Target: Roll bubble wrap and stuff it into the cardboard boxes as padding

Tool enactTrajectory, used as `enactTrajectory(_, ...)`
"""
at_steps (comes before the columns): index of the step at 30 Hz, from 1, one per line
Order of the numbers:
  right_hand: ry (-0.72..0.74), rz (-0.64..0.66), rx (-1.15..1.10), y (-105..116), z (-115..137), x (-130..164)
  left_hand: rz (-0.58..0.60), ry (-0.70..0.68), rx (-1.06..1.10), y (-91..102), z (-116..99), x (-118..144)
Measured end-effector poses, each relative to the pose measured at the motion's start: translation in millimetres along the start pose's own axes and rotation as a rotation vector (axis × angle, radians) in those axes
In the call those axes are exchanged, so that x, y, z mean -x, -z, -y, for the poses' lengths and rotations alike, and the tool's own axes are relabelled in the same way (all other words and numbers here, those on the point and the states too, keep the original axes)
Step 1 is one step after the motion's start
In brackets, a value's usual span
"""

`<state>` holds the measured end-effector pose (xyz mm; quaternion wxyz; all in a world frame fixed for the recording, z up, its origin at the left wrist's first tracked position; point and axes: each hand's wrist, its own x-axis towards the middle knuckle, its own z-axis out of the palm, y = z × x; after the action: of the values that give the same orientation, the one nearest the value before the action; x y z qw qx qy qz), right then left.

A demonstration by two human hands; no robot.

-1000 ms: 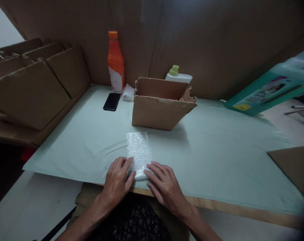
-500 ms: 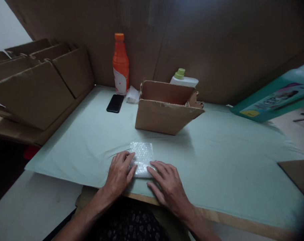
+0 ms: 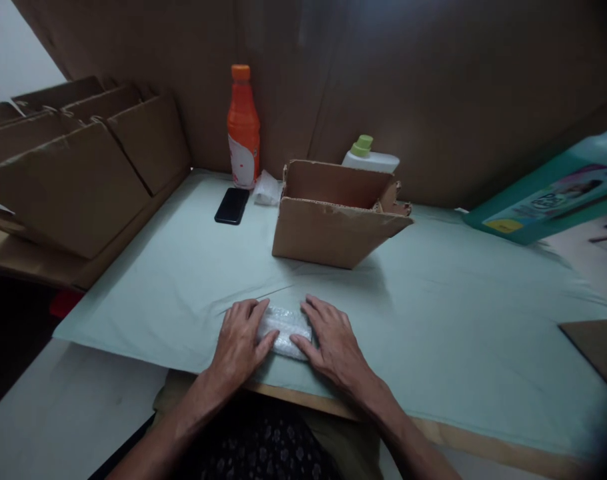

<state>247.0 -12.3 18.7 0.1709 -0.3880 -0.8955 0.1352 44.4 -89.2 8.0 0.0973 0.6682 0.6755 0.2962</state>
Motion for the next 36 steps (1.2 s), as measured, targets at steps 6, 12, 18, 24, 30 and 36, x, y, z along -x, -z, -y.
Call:
enactTrajectory(6, 0.066, 0.096, -0.276, 7.6, 10.7, 1.1, 0.085, -0.055, 0.234, 13.2, 9.0, 5.3)
enactTrajectory(12, -0.207, 0.057, -0.669, 25.2, 12.4, 23.1, 0.292, 0.048, 0.46, 23.4, -4.9, 12.2)
enactTrajectory(18, -0.359, 0.008, -0.746, 65.2, -16.5, 25.2, -0.071, -0.369, 0.172, 39.4, -29.3, -57.0)
enactTrajectory(24, -0.342, -0.237, -0.539, 134.0, -45.0, 20.8, -0.253, -0.475, -0.069, 63.1, -42.1, -184.8)
enactTrajectory(30, -0.248, -0.628, -0.094, 206.9, -55.8, -21.5, -0.109, -0.606, 0.155, 66.1, -38.2, -189.4)
enactTrajectory(36, 0.154, -0.24, 0.365, 235.9, -30.5, -104.7, -0.067, -0.584, 0.125, 84.6, -48.7, -122.0)
